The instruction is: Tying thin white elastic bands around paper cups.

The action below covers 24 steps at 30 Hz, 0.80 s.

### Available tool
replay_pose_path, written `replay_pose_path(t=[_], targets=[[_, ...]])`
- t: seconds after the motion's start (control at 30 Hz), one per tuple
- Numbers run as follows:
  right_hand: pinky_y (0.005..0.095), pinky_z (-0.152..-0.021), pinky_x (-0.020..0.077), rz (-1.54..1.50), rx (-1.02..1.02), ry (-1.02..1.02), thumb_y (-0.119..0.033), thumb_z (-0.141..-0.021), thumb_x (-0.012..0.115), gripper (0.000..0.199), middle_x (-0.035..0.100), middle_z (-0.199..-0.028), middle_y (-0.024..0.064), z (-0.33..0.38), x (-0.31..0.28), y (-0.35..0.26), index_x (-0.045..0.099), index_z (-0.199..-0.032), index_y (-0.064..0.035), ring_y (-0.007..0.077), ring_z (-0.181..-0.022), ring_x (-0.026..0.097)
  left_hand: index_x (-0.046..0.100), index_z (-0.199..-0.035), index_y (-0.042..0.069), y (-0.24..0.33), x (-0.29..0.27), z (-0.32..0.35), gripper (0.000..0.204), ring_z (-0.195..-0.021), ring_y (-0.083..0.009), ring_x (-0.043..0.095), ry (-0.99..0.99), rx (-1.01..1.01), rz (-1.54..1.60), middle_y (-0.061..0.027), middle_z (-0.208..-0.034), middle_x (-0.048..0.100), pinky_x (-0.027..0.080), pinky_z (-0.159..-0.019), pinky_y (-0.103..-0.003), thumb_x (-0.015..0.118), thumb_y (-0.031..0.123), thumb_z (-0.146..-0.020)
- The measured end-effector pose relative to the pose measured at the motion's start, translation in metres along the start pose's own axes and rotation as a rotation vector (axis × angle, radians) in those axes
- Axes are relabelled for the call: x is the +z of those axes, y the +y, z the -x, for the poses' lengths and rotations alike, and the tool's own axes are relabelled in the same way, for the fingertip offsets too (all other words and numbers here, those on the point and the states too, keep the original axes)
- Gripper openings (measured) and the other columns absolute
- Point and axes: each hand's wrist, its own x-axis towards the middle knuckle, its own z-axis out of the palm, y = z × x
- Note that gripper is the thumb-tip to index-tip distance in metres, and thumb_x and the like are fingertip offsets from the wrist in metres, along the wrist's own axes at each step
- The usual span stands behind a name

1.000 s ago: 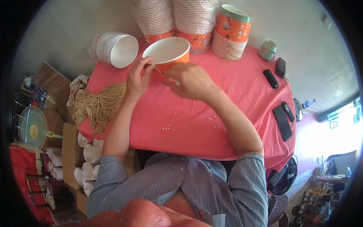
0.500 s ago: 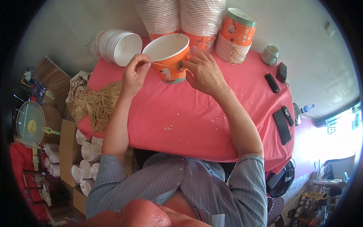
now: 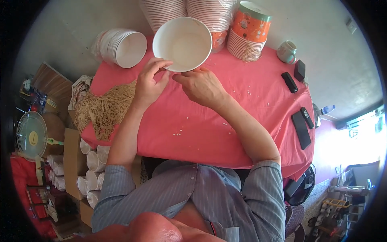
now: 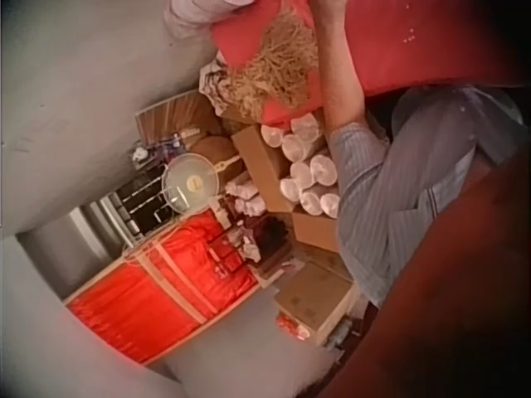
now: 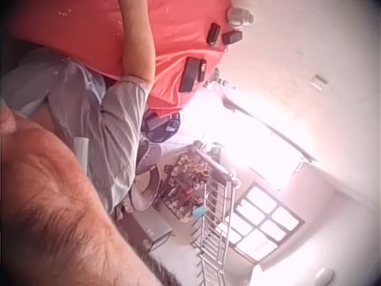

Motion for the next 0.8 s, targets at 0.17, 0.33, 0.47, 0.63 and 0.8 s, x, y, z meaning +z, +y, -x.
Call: replay_pose_path(t=[0.17, 0.33, 0.47, 0.63, 0.8], targets=[[0.0457, -0.086, 0.0618, 0.048, 0.063, -0.021, -0.003, -0.087, 0.071, 0.034, 0.078, -0.111, 0.0060, -0.001, -0.010, 0.014, 0.077, -0.120, -0.0112, 0.0314, -0.098, 0.075, 0.073, -0.119, 0.000, 0.000, -0.013, -0.001, 0.027, -0.108, -0.0205, 0.074, 0.078, -0.084, 0.073, -0.0091, -0.118, 0.073, 0.061, -0.094, -0.033, 0.069, -0.011, -0.095], [0.0439, -0.086, 0.0600, 0.187, -0.014, 0.141, 0.000, -0.084, 0.073, 0.034, 0.075, -0.114, 0.0019, -0.009, -0.030, 0.032, 0.077, -0.116, -0.0122, 0.0258, -0.104, 0.073, 0.074, -0.116, 0.000, -0.011, -0.023, 0.000, 0.023, -0.102, -0.0111, 0.071, 0.101, -0.323, 0.229, -0.0026, -0.111, 0.074, 0.058, -0.091, -0.027, 0.069, -0.009, -0.095], [0.0426, -0.094, 0.0576, 0.235, 0.001, 0.227, 0.000, -0.084, 0.073, 0.028, 0.068, -0.130, 0.0067, -0.011, -0.038, 0.028, 0.076, -0.109, -0.0125, 0.0265, -0.120, 0.067, 0.075, -0.117, 0.000, -0.024, -0.035, 0.003, 0.024, -0.099, -0.0090, 0.069, 0.108, -0.353, 0.319, -0.0008, -0.108, 0.073, 0.056, -0.090, -0.025, 0.068, -0.008, -0.095], [0.0509, -0.102, 0.0571, 0.228, 0.168, 0.182, 0.001, -0.087, 0.069, 0.030, 0.066, -0.146, 0.0118, 0.003, -0.040, 0.064, 0.079, -0.111, -0.0127, 0.0336, -0.132, 0.064, 0.076, -0.107, -0.002, -0.017, -0.049, -0.002, 0.020, -0.096, -0.0096, 0.069, -0.117, -0.267, 0.375, -0.0008, -0.104, 0.072, 0.057, -0.087, -0.026, 0.063, -0.010, -0.093], [0.0491, -0.084, 0.0615, 0.060, 0.304, 0.212, -0.004, -0.096, 0.065, 0.027, 0.075, -0.117, -0.0005, 0.010, -0.028, 0.087, 0.078, -0.118, -0.0128, 0.0331, -0.104, 0.075, 0.076, -0.098, -0.002, 0.001, -0.043, -0.001, 0.017, -0.093, -0.0128, 0.071, -0.305, -0.192, 0.243, -0.0040, -0.100, 0.072, 0.058, -0.085, -0.028, 0.063, -0.010, -0.089]])
